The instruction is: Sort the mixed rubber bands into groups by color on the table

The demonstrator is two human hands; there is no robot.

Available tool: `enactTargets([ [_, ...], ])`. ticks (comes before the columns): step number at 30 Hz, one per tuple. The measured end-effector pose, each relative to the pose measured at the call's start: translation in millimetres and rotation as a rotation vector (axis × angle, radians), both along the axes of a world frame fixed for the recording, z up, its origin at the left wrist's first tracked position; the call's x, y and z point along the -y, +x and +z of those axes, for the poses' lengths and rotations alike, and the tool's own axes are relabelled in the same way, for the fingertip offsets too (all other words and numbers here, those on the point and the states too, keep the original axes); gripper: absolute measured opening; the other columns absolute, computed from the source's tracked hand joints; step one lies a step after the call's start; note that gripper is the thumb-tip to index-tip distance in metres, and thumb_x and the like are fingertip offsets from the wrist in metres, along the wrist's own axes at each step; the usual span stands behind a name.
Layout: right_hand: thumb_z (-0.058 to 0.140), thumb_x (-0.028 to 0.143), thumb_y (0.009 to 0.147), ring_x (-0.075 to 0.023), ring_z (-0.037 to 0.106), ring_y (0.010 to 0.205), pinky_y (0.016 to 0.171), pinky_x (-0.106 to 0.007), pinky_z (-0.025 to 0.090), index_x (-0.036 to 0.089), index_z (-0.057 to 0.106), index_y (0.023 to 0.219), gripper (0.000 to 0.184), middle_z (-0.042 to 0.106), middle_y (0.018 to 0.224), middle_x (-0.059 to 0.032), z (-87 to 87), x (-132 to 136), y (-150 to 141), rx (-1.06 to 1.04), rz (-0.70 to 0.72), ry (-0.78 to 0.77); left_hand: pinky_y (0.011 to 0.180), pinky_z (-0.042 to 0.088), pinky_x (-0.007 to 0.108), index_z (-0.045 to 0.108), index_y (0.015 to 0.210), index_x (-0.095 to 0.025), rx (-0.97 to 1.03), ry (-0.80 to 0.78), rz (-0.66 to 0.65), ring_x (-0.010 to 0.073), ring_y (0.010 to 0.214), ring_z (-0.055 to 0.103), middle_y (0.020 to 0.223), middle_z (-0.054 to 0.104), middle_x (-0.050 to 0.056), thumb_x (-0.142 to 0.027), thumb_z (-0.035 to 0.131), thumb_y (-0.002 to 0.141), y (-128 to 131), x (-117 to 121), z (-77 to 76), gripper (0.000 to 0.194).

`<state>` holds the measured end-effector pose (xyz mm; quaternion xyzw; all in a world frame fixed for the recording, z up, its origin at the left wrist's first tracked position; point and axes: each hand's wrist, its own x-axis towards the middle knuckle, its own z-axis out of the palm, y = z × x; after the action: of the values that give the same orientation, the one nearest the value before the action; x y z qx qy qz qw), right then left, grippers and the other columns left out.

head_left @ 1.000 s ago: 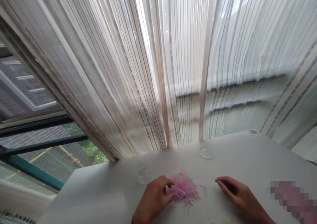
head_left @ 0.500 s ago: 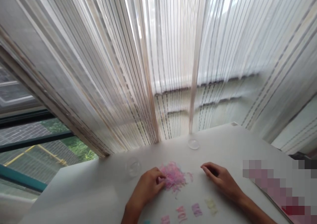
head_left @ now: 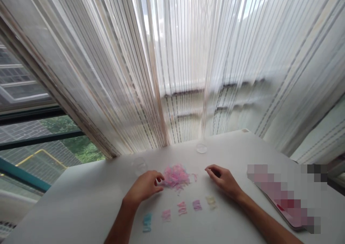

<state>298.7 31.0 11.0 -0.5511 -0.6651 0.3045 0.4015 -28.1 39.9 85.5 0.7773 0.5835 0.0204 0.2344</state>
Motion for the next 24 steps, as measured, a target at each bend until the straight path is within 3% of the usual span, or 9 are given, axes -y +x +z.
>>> enactTargets([
  [6, 0.051, 0.054, 0.089, -0.0156, 0.052, 0.062, 0.060, -0.027, 0.042, 0.018, 0.070, 0.086, 0.040, 0.061, 0.067, -0.0006, -4.1, -3.4, 0.4, 0.007, 0.006, 0.023, 0.069, 0.046, 0.024, 0.077, 0.095, -0.022, -0.020, 0.043, -0.052, 0.0183, 0.079, 0.068, 0.088, 0.076, 0.003, -0.023, 0.065, 0.075, 13.7, -1.6, -5.0, 0.024],
  [15, 0.052, 0.054, 0.087, -0.0165, 0.054, 0.062, 0.062, -0.028, 0.043, 0.017, 0.071, 0.084, 0.041, 0.063, 0.068, -0.0019, -2.6, -5.4, -2.8, -0.001, -0.019, 0.058, 0.067, 0.043, 0.024, 0.079, 0.087, -0.024, -0.041, 0.155, -0.080, 0.0177, 0.077, 0.068, 0.088, 0.077, 0.002, -0.023, 0.061, 0.082, 16.3, 2.4, -0.5, 0.020],
  [24, 0.053, 0.053, 0.086, -0.0171, 0.057, 0.061, 0.062, -0.029, 0.045, 0.018, 0.071, 0.082, 0.040, 0.066, 0.068, -0.0025, -1.9, -6.9, -4.6, -0.011, -0.016, 0.089, 0.073, 0.045, 0.025, 0.075, 0.101, -0.022, -0.025, 0.193, -0.058, 0.0176, 0.080, 0.068, 0.092, 0.076, 0.003, -0.029, 0.060, 0.084, 11.4, 7.6, -2.2, 0.023],
])
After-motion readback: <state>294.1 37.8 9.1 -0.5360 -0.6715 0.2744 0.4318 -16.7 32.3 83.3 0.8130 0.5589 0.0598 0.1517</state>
